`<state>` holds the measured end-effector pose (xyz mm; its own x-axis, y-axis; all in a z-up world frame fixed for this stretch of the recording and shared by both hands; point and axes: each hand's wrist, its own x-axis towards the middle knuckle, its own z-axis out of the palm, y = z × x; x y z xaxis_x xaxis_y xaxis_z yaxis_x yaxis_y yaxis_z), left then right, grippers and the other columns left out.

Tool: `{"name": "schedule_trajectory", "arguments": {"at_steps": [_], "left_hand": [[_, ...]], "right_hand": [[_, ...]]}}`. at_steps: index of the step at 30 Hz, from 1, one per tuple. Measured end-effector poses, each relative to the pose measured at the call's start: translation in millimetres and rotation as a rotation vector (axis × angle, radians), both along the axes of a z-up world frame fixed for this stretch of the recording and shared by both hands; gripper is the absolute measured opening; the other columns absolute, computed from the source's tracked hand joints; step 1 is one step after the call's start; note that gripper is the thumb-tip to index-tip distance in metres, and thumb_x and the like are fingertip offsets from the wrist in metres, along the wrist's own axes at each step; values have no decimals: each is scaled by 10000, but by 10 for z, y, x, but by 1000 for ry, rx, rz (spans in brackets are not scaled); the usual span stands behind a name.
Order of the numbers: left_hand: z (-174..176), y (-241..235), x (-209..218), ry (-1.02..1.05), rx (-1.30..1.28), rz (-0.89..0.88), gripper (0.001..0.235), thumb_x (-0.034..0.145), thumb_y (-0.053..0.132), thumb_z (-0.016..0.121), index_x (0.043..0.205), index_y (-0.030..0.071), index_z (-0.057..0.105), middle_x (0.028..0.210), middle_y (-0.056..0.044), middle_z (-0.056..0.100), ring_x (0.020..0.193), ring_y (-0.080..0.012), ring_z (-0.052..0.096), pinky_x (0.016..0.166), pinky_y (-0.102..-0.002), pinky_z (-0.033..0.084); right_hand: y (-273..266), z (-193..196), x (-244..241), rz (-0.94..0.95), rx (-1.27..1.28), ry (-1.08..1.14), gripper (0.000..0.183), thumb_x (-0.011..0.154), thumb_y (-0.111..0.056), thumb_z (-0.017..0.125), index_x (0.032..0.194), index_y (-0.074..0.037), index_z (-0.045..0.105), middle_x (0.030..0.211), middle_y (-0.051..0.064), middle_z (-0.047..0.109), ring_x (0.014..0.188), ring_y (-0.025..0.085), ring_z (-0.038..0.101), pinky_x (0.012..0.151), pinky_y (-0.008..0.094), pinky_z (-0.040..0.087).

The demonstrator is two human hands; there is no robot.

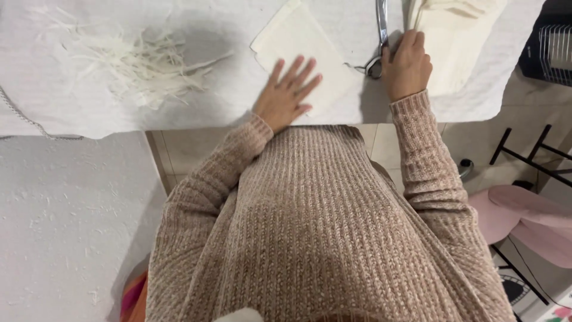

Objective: Cutting thin white material into small rectangular pieces using scissors at a workshop table.

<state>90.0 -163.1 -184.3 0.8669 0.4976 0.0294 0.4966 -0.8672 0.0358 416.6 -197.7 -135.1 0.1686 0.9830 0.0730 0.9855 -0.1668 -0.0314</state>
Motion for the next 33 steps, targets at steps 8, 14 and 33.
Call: {"name": "schedule_trajectory", "arguments": {"at_steps": [8,14,33], "left_hand": [[-51,-711,88,-32,-9,-214,730,1084,570,332,1645,198,47,1707,-18,-43,1554,-214,-36,1266,-507,-40],[-124,-1444,252,-431,-138,-129,590,943,98,707,1488,186,499,1530,-21,527,1427,-202,444,1266,-470,191],[318,-1308,402,-1421,-1425,1294,260,1032,153,571,1219,-27,579,907,-209,733,640,-238,750,555,-325,704]], "right_hand": [[133,-157,-19,70,-134,-47,271,946,-175,749,989,-15,535,805,85,612,419,127,525,310,241,472],[230,-449,209,197,-57,-290,374,833,-420,785,951,-97,640,694,-42,595,425,68,458,349,222,380],[-1257,266,-224,142,-738,1787,595,826,-4,483,1416,56,429,1130,246,610,1032,351,662,891,451,564]]}}
